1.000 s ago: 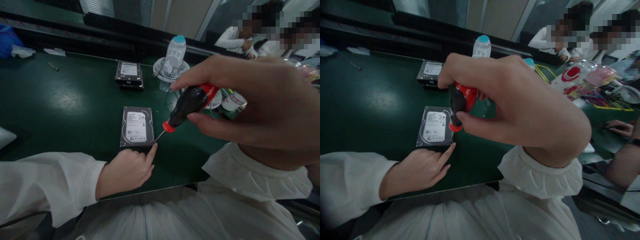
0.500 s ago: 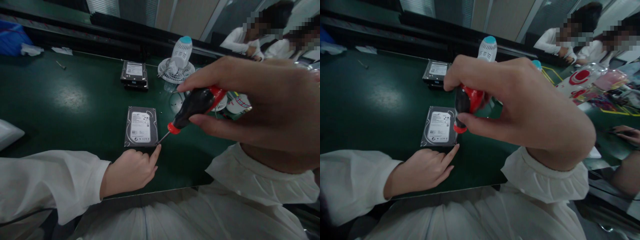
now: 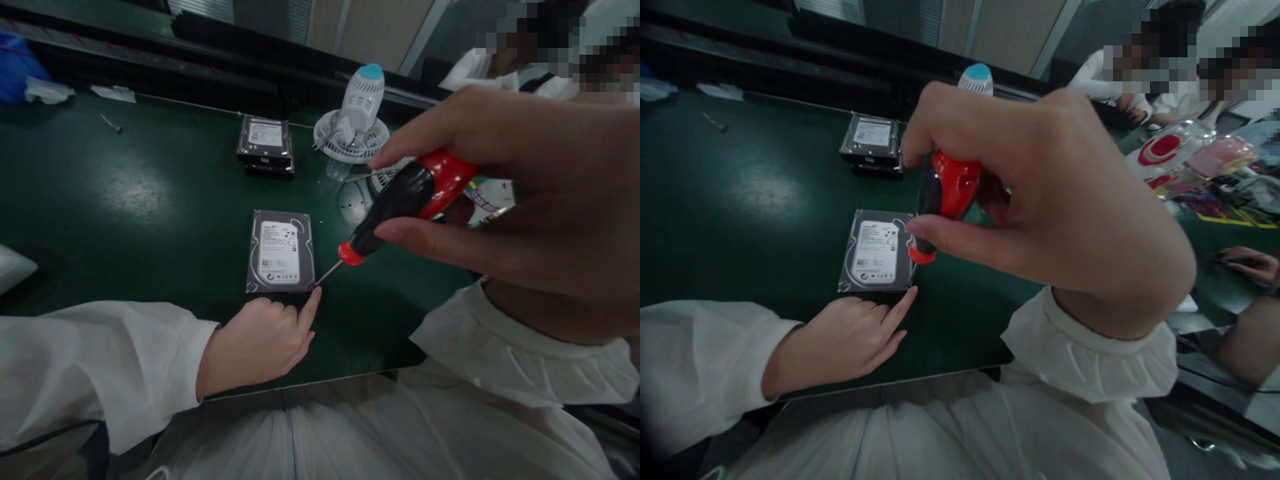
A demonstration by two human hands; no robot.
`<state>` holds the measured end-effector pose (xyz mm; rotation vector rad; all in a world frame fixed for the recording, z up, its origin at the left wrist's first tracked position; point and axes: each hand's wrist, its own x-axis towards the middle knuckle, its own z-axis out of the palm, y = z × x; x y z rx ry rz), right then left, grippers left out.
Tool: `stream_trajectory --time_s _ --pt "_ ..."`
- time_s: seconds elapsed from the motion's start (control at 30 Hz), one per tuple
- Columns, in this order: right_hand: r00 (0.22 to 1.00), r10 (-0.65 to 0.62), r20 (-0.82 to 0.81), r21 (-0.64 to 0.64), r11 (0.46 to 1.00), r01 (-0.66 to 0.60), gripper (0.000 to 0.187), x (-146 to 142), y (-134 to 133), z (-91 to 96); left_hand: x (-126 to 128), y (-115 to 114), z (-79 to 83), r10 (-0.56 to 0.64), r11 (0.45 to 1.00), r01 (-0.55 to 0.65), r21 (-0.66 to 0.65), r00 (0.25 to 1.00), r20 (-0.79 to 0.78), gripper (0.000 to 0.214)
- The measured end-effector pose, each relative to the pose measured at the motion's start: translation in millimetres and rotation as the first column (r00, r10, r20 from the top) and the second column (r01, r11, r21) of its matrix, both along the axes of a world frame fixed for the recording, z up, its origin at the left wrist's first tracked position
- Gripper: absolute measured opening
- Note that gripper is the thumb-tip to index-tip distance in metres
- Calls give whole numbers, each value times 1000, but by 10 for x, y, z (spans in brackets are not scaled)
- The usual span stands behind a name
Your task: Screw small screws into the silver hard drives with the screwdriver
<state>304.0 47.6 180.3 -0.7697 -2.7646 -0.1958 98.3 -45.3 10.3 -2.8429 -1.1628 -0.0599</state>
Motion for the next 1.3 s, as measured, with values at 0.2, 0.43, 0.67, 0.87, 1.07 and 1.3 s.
stream_trajectory --time_s 0.2,0.43,0.67,0.87,1.07,1.3 --pt "998 45 41 5 999 -45 27 10 -5 41 -13 -14 -19 -6 1000 6 13 1000 16 58" --pt "997 67 42 -29 997 -66 22 37 -15 53 -14 -20 -26 -11 1000 10 26 1000 19 58" --pt "991 130 30 22 991 -130 29 58 36 43 -20 -12 -26 -3 1000 2 25 1000 17 57" --pt "989 137 51 34 990 -139 29 55 76 22 -13 -10 -14 4 999 -5 33 1000 30 57" --pt "980 196 32 -27 980 -195 22 67 97 27 -5 -2 -37 -11 997 8 73 1000 28 56" --pt "986 151 72 -52 988 -147 29 7 49 22 -20 -21 -43 -11 989 5 151 999 40 55"
